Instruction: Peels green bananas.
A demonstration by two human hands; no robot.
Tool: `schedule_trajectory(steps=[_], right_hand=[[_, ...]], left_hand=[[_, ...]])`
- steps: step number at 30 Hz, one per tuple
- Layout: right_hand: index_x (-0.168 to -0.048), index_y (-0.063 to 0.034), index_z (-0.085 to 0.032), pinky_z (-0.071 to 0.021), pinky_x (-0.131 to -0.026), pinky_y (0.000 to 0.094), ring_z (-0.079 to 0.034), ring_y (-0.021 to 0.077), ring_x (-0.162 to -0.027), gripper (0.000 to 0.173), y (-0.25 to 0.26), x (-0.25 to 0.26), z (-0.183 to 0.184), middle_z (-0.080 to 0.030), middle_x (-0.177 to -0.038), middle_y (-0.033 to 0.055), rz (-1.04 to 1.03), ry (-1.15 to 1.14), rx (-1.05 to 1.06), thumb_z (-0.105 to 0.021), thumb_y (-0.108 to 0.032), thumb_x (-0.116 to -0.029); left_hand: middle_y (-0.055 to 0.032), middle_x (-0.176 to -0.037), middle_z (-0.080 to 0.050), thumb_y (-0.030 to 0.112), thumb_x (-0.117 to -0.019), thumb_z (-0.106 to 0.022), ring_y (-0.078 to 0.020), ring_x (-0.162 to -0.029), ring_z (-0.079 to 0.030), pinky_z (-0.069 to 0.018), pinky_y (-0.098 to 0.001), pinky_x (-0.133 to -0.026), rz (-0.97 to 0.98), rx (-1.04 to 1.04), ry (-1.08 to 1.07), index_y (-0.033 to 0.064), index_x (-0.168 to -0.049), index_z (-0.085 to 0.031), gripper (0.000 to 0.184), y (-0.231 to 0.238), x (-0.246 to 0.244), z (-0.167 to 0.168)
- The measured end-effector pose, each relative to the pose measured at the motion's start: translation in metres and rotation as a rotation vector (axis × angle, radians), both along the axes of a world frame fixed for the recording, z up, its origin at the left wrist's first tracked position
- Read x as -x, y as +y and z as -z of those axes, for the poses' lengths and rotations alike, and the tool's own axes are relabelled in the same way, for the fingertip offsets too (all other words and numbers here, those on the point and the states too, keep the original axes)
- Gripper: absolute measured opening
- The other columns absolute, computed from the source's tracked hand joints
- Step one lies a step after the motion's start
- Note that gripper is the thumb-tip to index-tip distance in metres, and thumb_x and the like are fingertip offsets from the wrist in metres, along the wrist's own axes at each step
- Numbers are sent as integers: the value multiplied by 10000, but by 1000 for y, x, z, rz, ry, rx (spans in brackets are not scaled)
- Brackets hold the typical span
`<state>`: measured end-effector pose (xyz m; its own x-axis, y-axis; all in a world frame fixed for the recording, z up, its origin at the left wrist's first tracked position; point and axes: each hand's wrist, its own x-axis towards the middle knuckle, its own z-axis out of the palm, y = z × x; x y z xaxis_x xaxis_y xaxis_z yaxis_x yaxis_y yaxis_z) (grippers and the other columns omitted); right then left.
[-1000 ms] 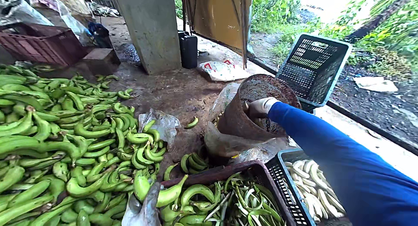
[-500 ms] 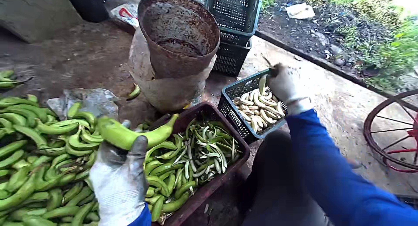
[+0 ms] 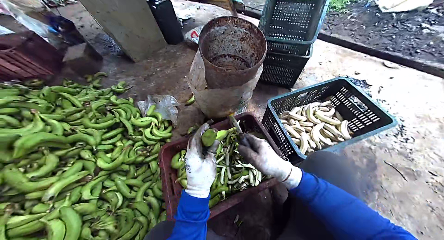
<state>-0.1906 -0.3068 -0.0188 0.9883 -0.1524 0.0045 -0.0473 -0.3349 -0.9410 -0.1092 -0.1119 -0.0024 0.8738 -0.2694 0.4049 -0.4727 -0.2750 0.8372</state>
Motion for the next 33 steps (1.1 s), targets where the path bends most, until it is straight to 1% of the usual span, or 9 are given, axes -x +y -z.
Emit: schedule_trajectory(steps=[5, 8, 11, 13, 15, 18, 23, 29, 33], right_hand=[[-1191, -121, -662, -568, -660, 338, -639, 107, -699, 351, 7, -7, 8, -664, -835, 10, -77, 79, 3, -544, -411, -1032], [-1114, -93, -666, -563, -670, 478, -658, 227, -720, 386, 1, -9, 44, -665, -856, 98, -147, 411, 65, -539, -446, -1020], [-1212, -112, -642, -548, -824, 549, -673, 267, -912, 402, -13, -2, 57, -689, -1007, 115, -167, 381, 167, -624, -429, -966], [-1283, -167, -651, -557, -904, 484, -668, 195, -1004, 445, -19, 1, 44, -690, -1126, 62, -132, 223, 202, -674, -451, -941], [-1311, -214, -658, -577, -908, 429, -671, 128, -1002, 457, -19, 1, 31, -695, -1153, 12, -112, 83, 192, -646, -518, -970], [-1295, -203, -667, -581, -869, 382, -664, 94, -970, 407, -8, 0, 25, -696, -1107, -10, -147, -121, 236, -556, -492, -1031], [-1220, -158, -709, -570, -835, 378, -664, 138, -959, 418, 0, -3, 29, -696, -1070, 40, -237, -243, 324, -535, -493, -1042], [-1280, -176, -705, -563, -848, 505, -655, 278, -1009, 433, -40, -36, 36, -677, -1102, 105, 147, -259, 608, -654, -472, -968], [-1316, -231, -676, -563, -838, 512, -655, 248, -1025, 491, -48, -34, 25, -672, -1124, 71, 205, -104, 563, -607, -570, -969]], left_hand=[[-47, -1318, -651, 195, -958, -718, -140, -1157, -654, -577, -352, -991, 39, 31, 38, 119, -1432, -556, 507, -15, 2, 9], [-108, -1310, -658, 170, -958, -719, -213, -1161, -671, -598, -422, -981, 20, 184, 102, 10, -1446, -480, 567, -19, 7, -10], [-92, -1267, -643, 155, -1035, -573, -183, -1068, -682, -606, -384, -896, 49, 411, 300, 36, -1514, -362, 536, -11, -13, -24], [-37, -1081, -697, 233, -1074, -481, -155, -925, -703, -618, -351, -798, 129, 641, 488, 129, -1366, -504, 310, -5, -19, -17], [-36, -945, -694, 366, -1087, -450, -157, -806, -688, -610, -349, -701, 96, 766, 732, 163, -1224, -608, 291, -7, -14, -6], [-45, -859, -673, 478, -1074, -431, -151, -698, -647, -567, -334, -581, -29, 731, 898, 160, -1171, -644, 395, -18, -11, 9], [-93, -895, -678, 501, -1073, -416, -183, -724, -658, -585, -363, -633, -4, 657, 952, 102, -1182, -646, 474, -25, -11, 11], [-104, -872, -656, 478, -1088, -387, -190, -649, -615, -529, -331, -531, 16, 579, 1052, 112, -1191, -637, 455, -39, -5, 18], [-128, -877, -649, 480, -1072, -445, -188, -624, -594, -510, -318, -515, 104, 522, 1072, 109, -1256, -610, 447, -40, -9, 24]])
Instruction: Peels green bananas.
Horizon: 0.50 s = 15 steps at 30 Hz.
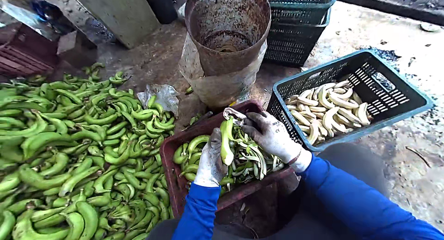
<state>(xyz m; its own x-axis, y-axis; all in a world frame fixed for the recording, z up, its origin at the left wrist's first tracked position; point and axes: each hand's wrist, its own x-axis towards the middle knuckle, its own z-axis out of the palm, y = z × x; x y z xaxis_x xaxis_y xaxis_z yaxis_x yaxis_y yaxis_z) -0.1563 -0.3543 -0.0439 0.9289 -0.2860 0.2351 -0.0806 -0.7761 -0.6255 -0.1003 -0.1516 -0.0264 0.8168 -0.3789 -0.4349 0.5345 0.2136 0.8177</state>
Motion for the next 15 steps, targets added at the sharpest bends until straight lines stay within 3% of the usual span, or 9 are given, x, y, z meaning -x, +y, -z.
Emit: schedule_trajectory(steps=[6, 8, 11, 13, 15], right_hand=[[-1296, -213, -680, -541, -920, 538, -648, 275, -1104, 505, -8, -5, 7, -685, -1173, 77, 18, 83, 30, -630, -577, -950], [-1282, -210, -683, -551, -883, 558, -664, 281, -1062, 486, -13, -7, 7, -690, -1158, 80, 56, 108, -7, -620, -570, -961], [-1318, -236, -660, -536, -807, 661, -687, 335, -1012, 520, -37, -2, 7, -700, -1165, 113, 207, 161, -139, -539, -622, -992], [-1336, -265, -633, -533, -776, 652, -694, 315, -972, 551, -43, 3, -3, -709, -1124, 98, 220, 161, -165, -497, -667, -985], [-1347, -275, -619, -568, -734, 600, -702, 259, -870, 511, -31, 7, -13, -718, -1035, 59, 136, 144, -194, -560, -626, -979]], left_hand=[[-139, -961, -672, 394, -1048, -557, -216, -711, -636, -557, -358, -594, 40, -105, -105, 105, -1340, -605, 414, -2, 1, 12], [-158, -984, -681, 374, -1057, -546, -225, -721, -654, -573, -365, -601, 53, -99, -138, 85, -1355, -596, 419, -1, 2, 11], [-158, -1021, -672, 322, -1073, -510, -212, -705, -638, -566, -341, -588, 106, -60, -146, 91, -1404, -571, 408, 7, 6, 7], [-171, -995, -668, 290, -1091, -459, -220, -681, -637, -563, -341, -562, 62, 15, -85, 86, -1401, -557, 384, 11, 5, 5], [-170, -912, -672, 344, -1103, -411, -221, -642, -645, -554, -333, -521, -41, 58, -4, 78, -1331, -570, 384, 8, -1, 4]])
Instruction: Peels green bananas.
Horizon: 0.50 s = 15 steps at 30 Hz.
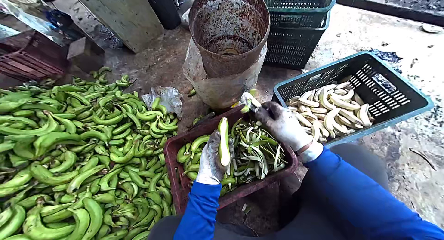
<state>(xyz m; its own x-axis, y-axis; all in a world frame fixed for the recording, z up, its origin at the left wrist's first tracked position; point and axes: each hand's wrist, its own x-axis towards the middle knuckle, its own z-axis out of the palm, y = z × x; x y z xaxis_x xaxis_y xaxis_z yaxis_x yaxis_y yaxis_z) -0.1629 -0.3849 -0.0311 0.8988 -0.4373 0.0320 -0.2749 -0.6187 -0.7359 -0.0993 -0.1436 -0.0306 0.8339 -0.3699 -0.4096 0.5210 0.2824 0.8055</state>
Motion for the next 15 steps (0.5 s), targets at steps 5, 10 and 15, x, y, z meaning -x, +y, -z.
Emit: schedule_trajectory(steps=[5, 10, 15], right_hand=[[-1230, -248, -671, -572, -793, 545, -696, 207, -912, 511, 41, 14, 9, -719, -995, 13, -185, 141, 48, -570, -662, -947], [-1239, -239, -681, -588, -818, 487, -697, 157, -918, 498, 43, 18, 8, -726, -1013, -11, -274, 73, -23, -522, -641, -991], [-1261, -190, -696, -564, -920, 389, -667, 113, -1031, 449, 72, 25, 22, -706, -1145, 9, -483, -91, -81, -556, -541, -1019]], left_hand=[[-116, -916, -653, 484, -1063, -476, -194, -644, -622, -549, -324, -541, -159, -69, -19, 132, -1303, -589, 440, -4, -10, 8], [-141, -910, -674, 432, -1082, -457, -231, -688, -670, -581, -360, -550, -241, -73, -93, 124, -1355, -578, 430, -4, -13, 9], [-100, -946, -677, 336, -1116, -370, -175, -742, -669, -589, -329, -636, -153, 40, -116, 121, -1362, -545, 370, -5, -6, 11]])
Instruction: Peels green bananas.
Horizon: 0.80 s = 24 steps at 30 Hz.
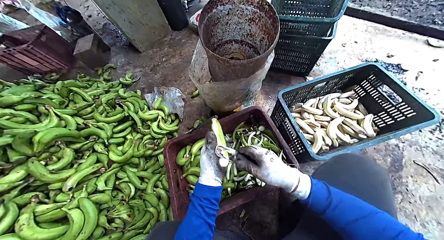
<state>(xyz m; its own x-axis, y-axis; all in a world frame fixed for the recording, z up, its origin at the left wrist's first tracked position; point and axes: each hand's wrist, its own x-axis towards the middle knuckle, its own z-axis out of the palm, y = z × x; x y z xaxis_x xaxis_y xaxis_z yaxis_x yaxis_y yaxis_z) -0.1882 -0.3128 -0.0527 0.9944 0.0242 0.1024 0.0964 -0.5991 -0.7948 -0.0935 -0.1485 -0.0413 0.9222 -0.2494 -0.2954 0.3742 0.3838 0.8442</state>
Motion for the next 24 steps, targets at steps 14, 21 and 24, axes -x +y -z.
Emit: schedule_trajectory(steps=[14, 21, 24], right_hand=[[-1274, -188, -677, -600, -851, 388, -685, 96, -940, 484, 2, 8, -6, -722, -1065, -13, 171, -8, -63, -643, -558, -964], [-1227, -247, -729, -584, -873, 450, -680, 138, -987, 401, -31, -27, -3, -714, -1093, -16, 274, -45, 10, -578, -547, -1007], [-1259, -265, -692, -575, -841, 494, -682, 156, -967, 428, -53, -34, -14, -709, -1104, -7, 414, 20, -43, -553, -581, -1006]], left_hand=[[-105, -1090, -671, 377, -1096, -438, -201, -907, -684, -602, -394, -780, -86, -113, -87, 165, -1480, -458, 439, -5, -4, 5], [-166, -1076, -674, 285, -1095, -431, -233, -835, -686, -607, -375, -680, 484, 36, 35, 126, -1446, -486, 390, 10, 10, -11], [-230, -1148, -658, 322, -1069, -504, -297, -868, -706, -625, -401, -673, 635, 76, 100, 109, -1540, -372, 533, 6, 13, -12]])
